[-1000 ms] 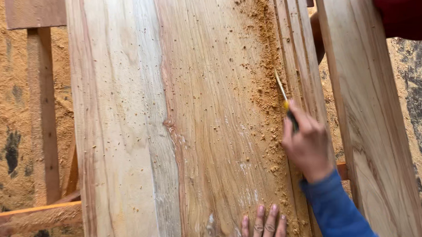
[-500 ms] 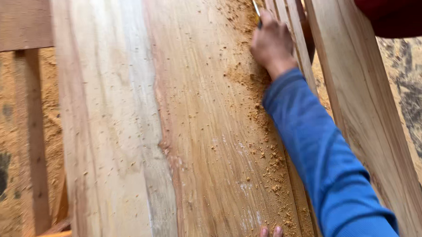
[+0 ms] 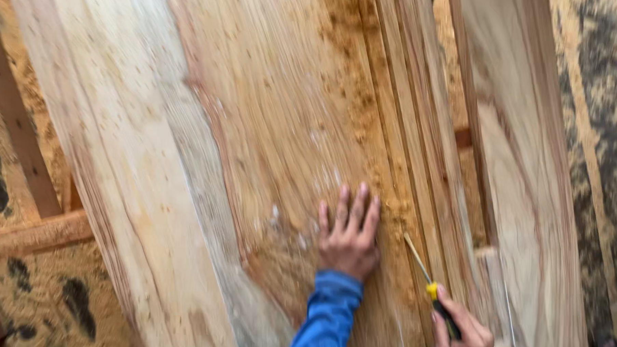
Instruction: The person uses a chisel to carve parallel grooves into a large wooden board. They repeatedly scrape and clear wood shavings from the grooves, working along the length of the board in a woodworking shop.
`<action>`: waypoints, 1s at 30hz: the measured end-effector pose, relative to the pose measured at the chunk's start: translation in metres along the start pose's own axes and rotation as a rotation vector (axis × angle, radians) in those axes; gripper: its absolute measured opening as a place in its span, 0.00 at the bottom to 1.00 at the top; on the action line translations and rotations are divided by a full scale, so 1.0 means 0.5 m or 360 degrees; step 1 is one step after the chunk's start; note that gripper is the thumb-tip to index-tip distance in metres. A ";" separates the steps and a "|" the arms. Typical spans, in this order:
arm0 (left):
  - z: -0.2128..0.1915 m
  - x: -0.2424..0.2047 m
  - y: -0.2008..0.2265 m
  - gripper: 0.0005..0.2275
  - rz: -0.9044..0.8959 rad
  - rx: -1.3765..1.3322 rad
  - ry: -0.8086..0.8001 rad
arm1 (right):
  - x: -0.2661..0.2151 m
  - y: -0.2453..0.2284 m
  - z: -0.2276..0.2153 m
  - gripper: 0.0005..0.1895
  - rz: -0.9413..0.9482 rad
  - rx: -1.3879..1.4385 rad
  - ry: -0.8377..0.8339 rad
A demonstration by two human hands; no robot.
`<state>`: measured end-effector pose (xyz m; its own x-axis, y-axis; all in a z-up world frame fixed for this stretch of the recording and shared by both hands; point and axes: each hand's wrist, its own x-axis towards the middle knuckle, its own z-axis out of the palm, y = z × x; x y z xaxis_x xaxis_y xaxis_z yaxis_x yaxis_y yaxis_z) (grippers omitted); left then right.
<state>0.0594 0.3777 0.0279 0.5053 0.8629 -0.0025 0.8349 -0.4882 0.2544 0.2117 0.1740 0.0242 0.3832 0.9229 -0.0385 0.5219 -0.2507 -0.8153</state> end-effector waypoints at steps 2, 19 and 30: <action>0.011 -0.008 -0.005 0.29 0.0050 0.0307 0.0163 | -0.120 0.000 0.000 0.20 0.0175 -0.0010 0.0077; 0.022 -0.093 0.006 0.22 0.0125 0.0117 0.0141 | -0.259 0.016 -0.052 0.20 -0.0106 0.0053 -0.0117; -0.030 -0.659 0.352 0.18 -0.0856 -0.2272 -0.0134 | -0.757 0.089 -0.224 0.23 0.0609 0.0356 0.0074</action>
<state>0.0364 0.0094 0.0877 0.2723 0.8573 -0.4369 0.0414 0.4432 0.8955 0.1754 -0.2191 0.0670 0.5534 0.7603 -0.3401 0.1601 -0.4978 -0.8524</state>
